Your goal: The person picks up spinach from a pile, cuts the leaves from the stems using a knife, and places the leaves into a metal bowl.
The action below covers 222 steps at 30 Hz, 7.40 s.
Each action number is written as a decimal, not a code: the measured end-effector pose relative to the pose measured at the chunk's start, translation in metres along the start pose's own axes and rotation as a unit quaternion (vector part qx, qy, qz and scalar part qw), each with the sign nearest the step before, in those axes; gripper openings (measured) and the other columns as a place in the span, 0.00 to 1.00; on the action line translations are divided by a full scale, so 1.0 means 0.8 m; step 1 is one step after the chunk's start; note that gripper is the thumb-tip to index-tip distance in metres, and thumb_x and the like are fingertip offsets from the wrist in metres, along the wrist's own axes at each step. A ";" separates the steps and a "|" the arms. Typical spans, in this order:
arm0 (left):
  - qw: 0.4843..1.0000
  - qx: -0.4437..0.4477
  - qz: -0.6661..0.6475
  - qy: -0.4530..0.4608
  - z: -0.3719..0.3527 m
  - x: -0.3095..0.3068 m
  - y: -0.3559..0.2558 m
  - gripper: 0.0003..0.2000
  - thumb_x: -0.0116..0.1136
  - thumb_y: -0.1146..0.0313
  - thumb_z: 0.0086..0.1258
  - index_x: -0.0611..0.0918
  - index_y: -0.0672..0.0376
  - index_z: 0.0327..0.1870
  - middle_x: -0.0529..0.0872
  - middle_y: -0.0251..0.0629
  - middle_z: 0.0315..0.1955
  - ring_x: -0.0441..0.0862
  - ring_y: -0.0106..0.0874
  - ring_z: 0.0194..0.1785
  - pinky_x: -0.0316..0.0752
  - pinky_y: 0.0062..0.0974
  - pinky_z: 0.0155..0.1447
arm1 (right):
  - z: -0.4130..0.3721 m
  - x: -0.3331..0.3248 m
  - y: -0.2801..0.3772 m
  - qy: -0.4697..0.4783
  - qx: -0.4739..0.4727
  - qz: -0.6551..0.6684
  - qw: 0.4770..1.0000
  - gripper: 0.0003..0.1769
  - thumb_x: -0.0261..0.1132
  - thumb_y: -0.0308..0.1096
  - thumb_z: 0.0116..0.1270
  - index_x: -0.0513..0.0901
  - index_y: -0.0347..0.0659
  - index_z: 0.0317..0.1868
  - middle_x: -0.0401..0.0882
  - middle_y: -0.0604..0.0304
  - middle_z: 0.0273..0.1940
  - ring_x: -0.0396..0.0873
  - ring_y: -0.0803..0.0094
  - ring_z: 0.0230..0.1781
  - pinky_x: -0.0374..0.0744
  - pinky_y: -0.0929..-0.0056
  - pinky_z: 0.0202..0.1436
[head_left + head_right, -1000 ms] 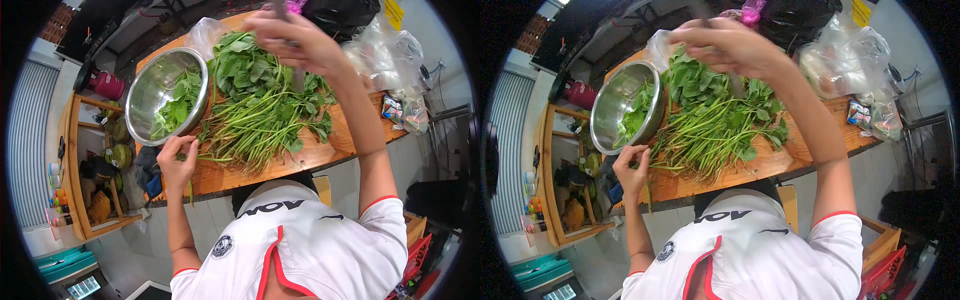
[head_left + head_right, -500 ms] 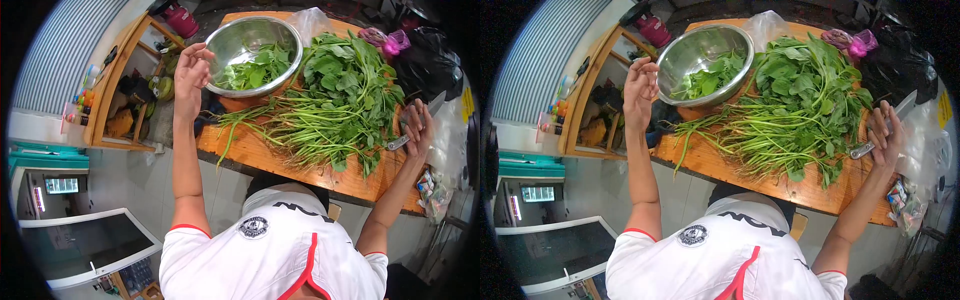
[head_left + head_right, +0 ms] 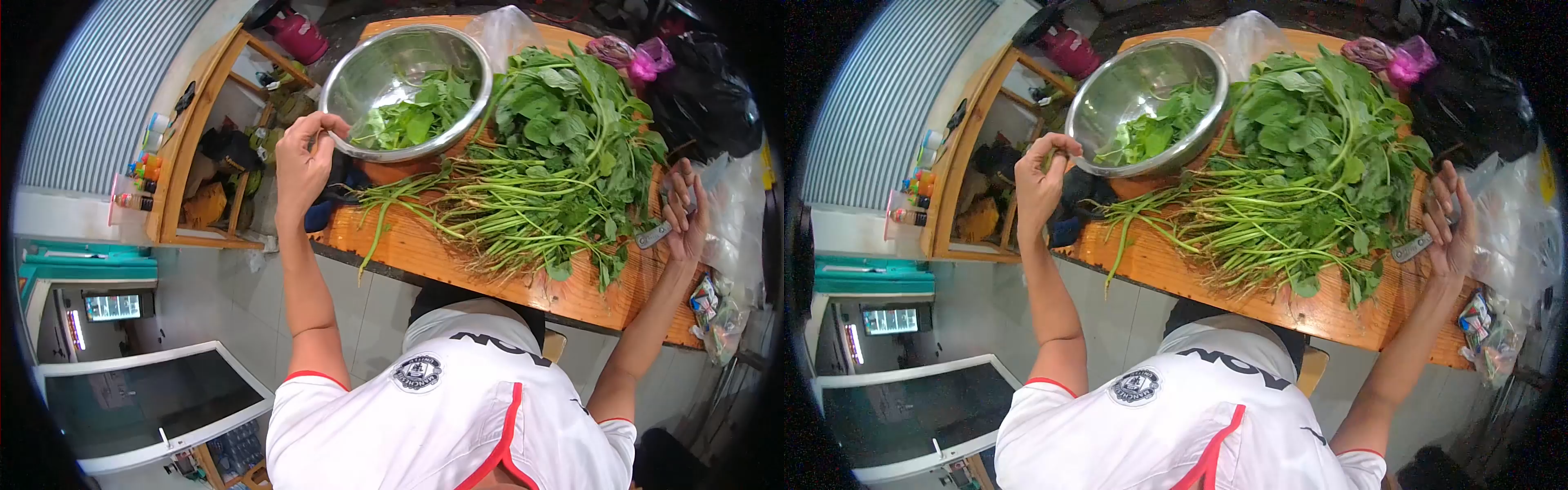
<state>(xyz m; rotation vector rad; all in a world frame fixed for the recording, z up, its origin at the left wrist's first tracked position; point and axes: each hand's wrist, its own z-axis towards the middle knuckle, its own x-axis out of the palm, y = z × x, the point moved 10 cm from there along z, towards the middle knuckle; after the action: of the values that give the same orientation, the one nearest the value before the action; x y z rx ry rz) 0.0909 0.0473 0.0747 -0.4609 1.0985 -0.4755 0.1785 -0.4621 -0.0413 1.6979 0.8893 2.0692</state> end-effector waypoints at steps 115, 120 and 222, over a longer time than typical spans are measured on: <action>0.755 -0.188 -0.519 0.353 -0.055 0.226 -0.100 0.11 0.65 0.70 0.63 0.81 0.63 0.43 0.83 0.31 0.35 0.82 0.20 0.35 0.82 0.20 0.38 | 0.071 0.223 -0.127 0.124 0.011 -0.596 0.794 0.19 0.72 0.45 0.59 0.82 0.35 0.29 0.72 0.72 0.21 0.63 0.84 0.22 0.62 0.80 0.25; 0.750 -0.196 -0.522 0.355 -0.057 0.228 -0.098 0.10 0.65 0.70 0.64 0.81 0.63 0.44 0.83 0.31 0.34 0.81 0.20 0.35 0.82 0.19 0.38 | 0.085 0.201 -0.119 0.071 -0.020 -0.580 0.811 0.17 0.67 0.43 0.65 0.83 0.34 0.31 0.77 0.67 0.22 0.71 0.83 0.24 0.68 0.79 0.29; 0.857 -0.083 -0.506 -0.050 -0.027 0.077 -0.003 0.02 0.59 0.80 0.65 0.79 0.67 0.35 0.85 0.38 0.30 0.83 0.21 0.33 0.78 0.17 0.39 | 0.039 0.345 -0.294 0.197 0.197 -0.288 0.916 0.25 0.52 0.41 0.75 0.63 0.49 0.69 0.68 0.67 0.38 0.62 0.87 0.25 0.59 0.88 0.20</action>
<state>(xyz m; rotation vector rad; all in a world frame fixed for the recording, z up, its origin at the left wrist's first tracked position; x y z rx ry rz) 0.0938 0.0069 0.0228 -1.2180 0.7204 -1.2666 0.1089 -0.1106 0.0213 0.9706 1.7843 1.9061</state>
